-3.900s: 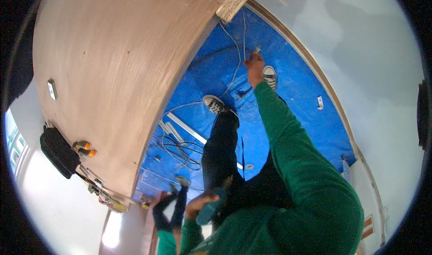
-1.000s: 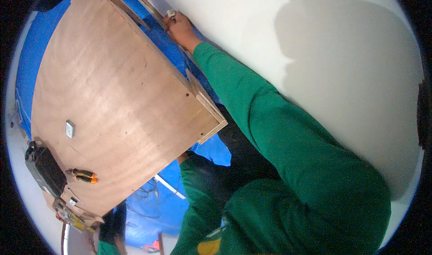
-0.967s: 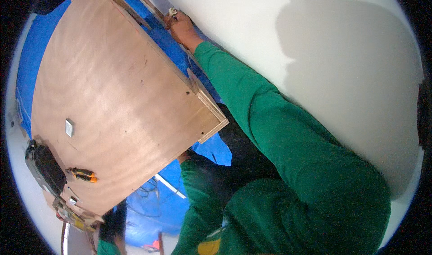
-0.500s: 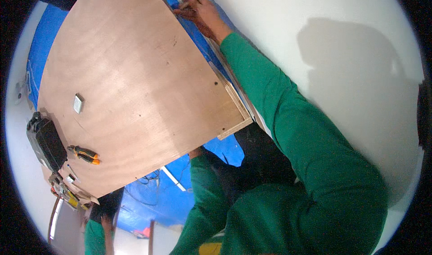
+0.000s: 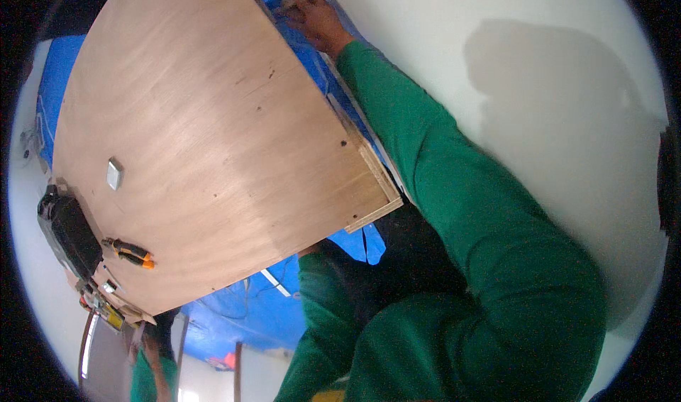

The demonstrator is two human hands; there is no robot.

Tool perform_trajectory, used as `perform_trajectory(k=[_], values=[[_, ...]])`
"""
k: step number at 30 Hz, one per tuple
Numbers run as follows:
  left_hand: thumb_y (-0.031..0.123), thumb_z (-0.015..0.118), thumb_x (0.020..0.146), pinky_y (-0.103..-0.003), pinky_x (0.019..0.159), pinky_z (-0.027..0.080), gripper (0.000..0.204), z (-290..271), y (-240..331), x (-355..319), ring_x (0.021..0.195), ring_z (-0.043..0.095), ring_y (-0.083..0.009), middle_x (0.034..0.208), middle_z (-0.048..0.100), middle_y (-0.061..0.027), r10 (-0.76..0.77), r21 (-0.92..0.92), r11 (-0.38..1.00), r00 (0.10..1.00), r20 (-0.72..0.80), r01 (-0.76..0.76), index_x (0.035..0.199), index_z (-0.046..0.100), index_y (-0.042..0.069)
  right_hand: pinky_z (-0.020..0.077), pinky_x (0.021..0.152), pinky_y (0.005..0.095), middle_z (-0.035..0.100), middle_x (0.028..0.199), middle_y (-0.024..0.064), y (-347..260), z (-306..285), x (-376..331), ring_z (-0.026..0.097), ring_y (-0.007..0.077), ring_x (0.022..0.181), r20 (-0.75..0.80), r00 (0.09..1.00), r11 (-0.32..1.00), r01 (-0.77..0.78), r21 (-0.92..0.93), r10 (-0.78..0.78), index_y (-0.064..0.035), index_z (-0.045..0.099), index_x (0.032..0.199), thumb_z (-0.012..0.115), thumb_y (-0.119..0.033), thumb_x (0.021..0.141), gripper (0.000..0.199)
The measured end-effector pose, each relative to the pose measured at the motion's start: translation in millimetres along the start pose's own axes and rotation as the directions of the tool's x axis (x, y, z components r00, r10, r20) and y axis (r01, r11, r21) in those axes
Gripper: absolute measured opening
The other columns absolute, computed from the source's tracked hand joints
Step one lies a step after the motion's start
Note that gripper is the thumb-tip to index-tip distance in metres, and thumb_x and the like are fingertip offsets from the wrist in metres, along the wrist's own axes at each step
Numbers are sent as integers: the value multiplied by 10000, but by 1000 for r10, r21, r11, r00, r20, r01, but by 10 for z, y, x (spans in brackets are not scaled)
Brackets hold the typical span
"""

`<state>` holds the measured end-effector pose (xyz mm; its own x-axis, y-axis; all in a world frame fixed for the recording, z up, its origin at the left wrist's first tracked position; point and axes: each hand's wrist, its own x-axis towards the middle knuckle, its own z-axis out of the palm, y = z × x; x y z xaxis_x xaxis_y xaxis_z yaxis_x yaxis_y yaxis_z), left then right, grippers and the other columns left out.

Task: The person uses a cordless drill to fasten metal brackets to a wooden board, then switches to a jigsaw to cut along the board's edge. Tools and fasteners are handled on a workbench while another person works nearby.

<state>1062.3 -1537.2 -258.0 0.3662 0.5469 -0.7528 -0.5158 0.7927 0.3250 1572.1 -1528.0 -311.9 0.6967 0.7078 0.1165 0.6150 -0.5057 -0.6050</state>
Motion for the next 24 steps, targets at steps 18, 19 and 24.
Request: perform_trajectory(k=[18,19,24], values=[[804,576,932,-478,877,571,781,295,-26,194,993,679,-289,1194,708,-96,-63,-120,990,997,50,69,1290,669,117,566,917,516,743,1227,251,275,494,-1138,738,366,1077,667,723,942,-69,328,-179,27,676,1284,602,-325,1039,435],[805,577,932,-475,874,572,781,271,-32,178,987,680,-288,1188,711,-96,-72,-138,987,995,64,80,1286,670,115,557,928,510,737,1249,229,220,335,-1139,721,353,1110,706,704,928,-207,310,-78,12,676,1301,595,-353,1046,453],[806,581,929,-464,857,577,782,0,86,-105,959,687,-279,1159,721,-95,-132,-263,949,975,179,177,1267,679,108,512,986,479,707,1359,121,-566,-1162,-1477,633,286,1275,703,485,134,-859,494,520,-62,675,1387,562,-495,1080,543]])
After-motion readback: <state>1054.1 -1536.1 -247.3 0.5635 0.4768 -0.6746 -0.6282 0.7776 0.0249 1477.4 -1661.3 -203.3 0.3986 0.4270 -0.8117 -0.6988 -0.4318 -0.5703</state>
